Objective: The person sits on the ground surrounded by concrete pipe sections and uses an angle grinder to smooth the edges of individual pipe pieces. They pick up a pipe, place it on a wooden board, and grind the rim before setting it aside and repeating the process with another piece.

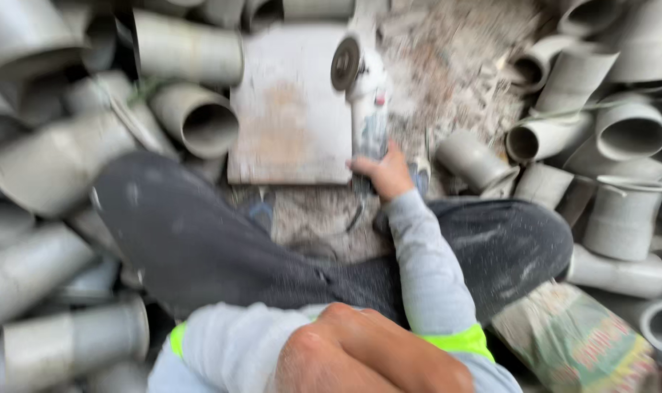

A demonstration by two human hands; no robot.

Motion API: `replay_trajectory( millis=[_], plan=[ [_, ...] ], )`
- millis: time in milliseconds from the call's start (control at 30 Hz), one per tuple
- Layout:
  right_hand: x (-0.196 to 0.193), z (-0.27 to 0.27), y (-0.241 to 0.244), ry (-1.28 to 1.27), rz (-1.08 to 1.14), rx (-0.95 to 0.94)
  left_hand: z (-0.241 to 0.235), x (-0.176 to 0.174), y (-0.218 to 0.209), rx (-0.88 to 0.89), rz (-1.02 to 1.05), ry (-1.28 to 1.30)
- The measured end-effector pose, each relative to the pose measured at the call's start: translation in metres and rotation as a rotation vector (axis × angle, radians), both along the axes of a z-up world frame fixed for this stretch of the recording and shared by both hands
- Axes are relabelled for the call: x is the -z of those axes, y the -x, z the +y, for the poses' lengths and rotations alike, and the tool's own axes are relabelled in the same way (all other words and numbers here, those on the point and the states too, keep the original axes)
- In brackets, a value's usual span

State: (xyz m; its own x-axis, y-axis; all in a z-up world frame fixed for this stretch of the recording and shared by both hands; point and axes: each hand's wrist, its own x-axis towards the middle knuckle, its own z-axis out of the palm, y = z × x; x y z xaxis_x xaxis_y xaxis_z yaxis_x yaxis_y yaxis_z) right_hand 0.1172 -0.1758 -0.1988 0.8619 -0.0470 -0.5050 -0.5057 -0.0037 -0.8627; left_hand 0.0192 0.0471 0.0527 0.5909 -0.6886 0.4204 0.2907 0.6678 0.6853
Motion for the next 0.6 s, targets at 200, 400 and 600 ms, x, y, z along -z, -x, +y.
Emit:
replay_trajectory(
  millis=[200,400,600],
  plan=[
    [-0.010,0.001,0.001,-0.007,-0.011,0.033,0.006,0.024,-0.026,0.113,-0.264,-0.103],
    [-0.025,0.004,-0.008,-0.035,0.035,0.041,0.076,0.137,-0.071,-0.366,-0.532,-1.641],
    [-0.029,0.014,-0.024,-0.029,0.095,0.051,0.144,0.270,-0.211,-0.294,-0.399,-2.482]
  ],
)
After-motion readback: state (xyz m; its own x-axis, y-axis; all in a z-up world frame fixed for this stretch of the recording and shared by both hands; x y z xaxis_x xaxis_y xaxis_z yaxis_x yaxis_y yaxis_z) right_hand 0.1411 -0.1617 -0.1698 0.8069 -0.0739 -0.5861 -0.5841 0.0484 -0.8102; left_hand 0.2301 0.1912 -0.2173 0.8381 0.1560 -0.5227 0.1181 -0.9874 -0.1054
